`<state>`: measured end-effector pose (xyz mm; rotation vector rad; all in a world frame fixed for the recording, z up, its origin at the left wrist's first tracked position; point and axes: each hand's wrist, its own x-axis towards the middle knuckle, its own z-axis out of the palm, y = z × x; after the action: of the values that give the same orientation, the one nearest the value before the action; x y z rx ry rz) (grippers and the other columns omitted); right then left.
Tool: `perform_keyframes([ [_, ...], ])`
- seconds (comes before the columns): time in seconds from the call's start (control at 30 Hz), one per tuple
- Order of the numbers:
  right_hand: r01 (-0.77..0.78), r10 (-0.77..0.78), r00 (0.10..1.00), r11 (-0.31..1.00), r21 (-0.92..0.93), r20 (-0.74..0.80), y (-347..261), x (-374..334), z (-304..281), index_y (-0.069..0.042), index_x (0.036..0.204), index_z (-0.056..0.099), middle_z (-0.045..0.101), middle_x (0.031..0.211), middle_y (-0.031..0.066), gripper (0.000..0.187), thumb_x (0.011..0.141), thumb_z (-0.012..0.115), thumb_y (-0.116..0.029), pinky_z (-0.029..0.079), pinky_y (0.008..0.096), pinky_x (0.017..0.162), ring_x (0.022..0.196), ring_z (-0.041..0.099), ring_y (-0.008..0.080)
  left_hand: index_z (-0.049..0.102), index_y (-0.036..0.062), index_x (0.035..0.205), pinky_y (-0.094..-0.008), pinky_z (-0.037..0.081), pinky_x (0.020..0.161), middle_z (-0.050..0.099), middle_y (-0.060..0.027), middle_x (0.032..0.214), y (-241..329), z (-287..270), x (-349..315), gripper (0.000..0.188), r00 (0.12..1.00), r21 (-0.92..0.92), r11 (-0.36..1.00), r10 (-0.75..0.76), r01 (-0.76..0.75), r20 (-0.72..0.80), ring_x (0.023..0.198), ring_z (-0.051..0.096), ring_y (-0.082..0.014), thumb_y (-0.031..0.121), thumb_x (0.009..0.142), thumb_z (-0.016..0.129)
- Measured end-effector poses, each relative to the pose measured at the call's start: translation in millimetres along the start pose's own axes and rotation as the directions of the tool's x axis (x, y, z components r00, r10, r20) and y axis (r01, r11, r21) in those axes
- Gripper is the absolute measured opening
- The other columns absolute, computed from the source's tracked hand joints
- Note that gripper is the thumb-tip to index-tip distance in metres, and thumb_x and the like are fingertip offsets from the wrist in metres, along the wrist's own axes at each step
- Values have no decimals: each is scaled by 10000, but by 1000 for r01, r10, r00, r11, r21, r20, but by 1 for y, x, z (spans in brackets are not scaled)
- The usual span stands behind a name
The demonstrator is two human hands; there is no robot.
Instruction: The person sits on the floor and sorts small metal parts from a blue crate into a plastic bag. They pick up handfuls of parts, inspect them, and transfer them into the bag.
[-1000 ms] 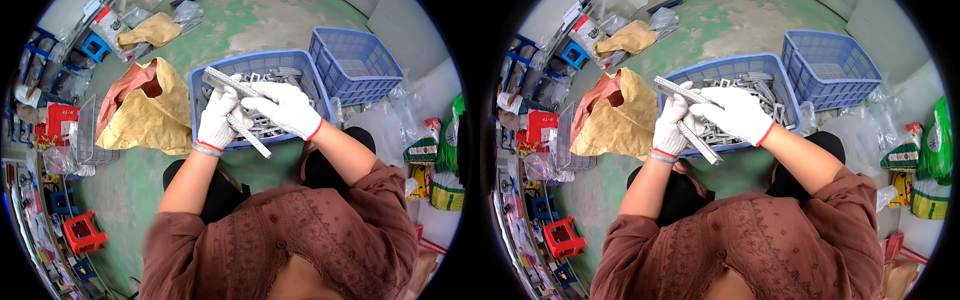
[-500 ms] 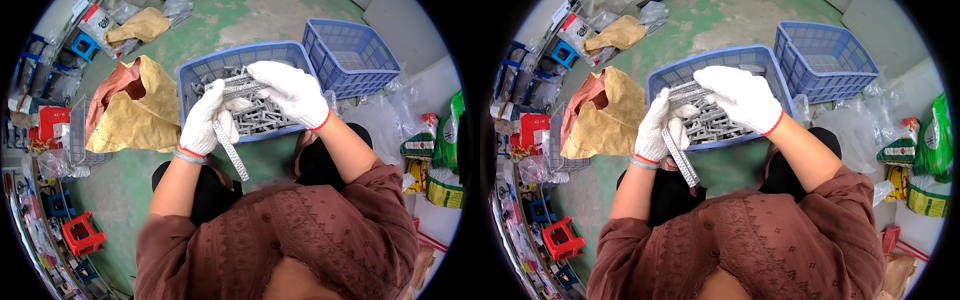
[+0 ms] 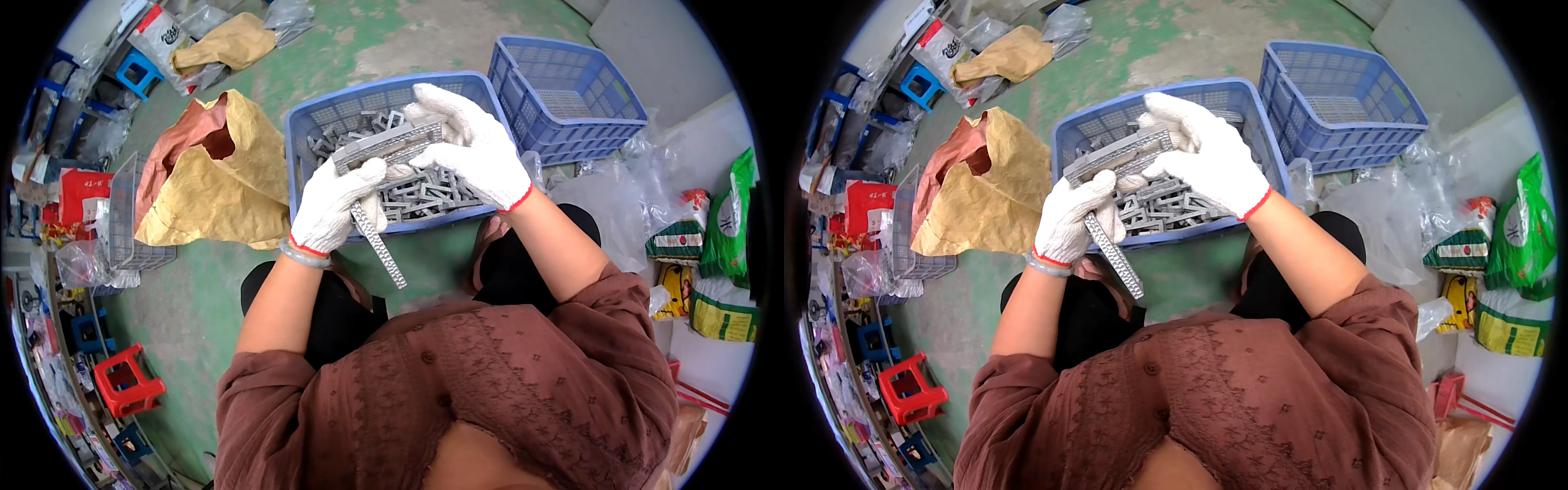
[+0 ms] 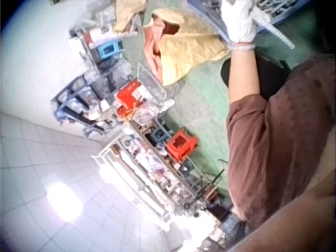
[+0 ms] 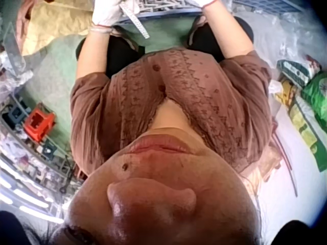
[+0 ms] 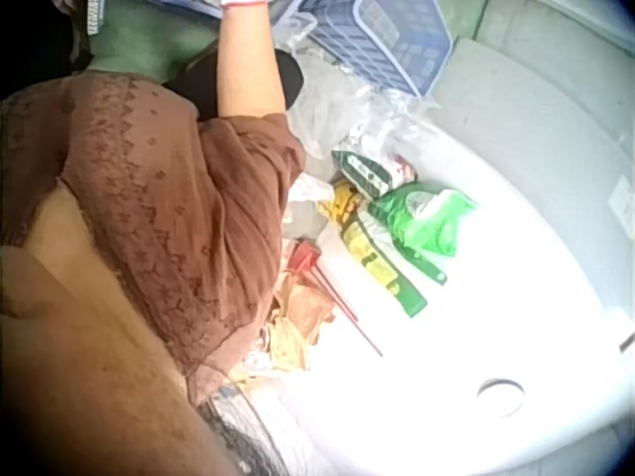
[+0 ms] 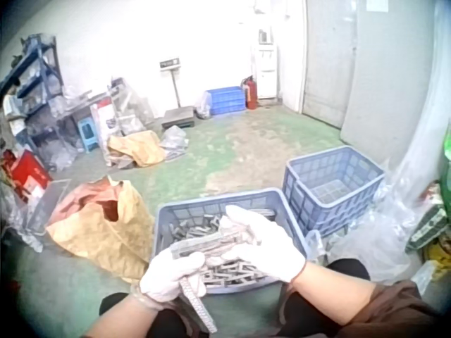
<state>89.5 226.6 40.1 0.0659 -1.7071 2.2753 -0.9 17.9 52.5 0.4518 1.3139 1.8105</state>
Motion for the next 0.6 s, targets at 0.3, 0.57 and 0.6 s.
perform_keyframes([
  [0.3,102,-90,993,981,-165,78,0,0,-3,22,1264,602,589,1343,141,453,827,579,139,561,302,900,1087,660,193,581,-16,1324,-220,502,496,699,-119,1126,3,4,0,401,988,154,976,150,-151,23,557,621,-124,18,928,632],
  [0.57,75,-66,995,990,-122,73,1,-1,-3,26,1224,632,591,1355,131,393,847,585,123,555,315,933,1121,649,192,573,-35,1315,-222,499,510,691,-111,1109,8,10,-3,398,992,172,977,128,-125,-7,567,609,-116,23,923,613],
  [0.6,53,-45,997,991,-124,66,-1,-1,-3,26,1229,629,595,1351,128,397,847,588,121,552,315,938,1123,649,192,562,-46,1321,-227,493,510,693,-109,1086,8,12,-3,410,991,173,976,135,-131,-11,543,598,-115,23,919,600],
])
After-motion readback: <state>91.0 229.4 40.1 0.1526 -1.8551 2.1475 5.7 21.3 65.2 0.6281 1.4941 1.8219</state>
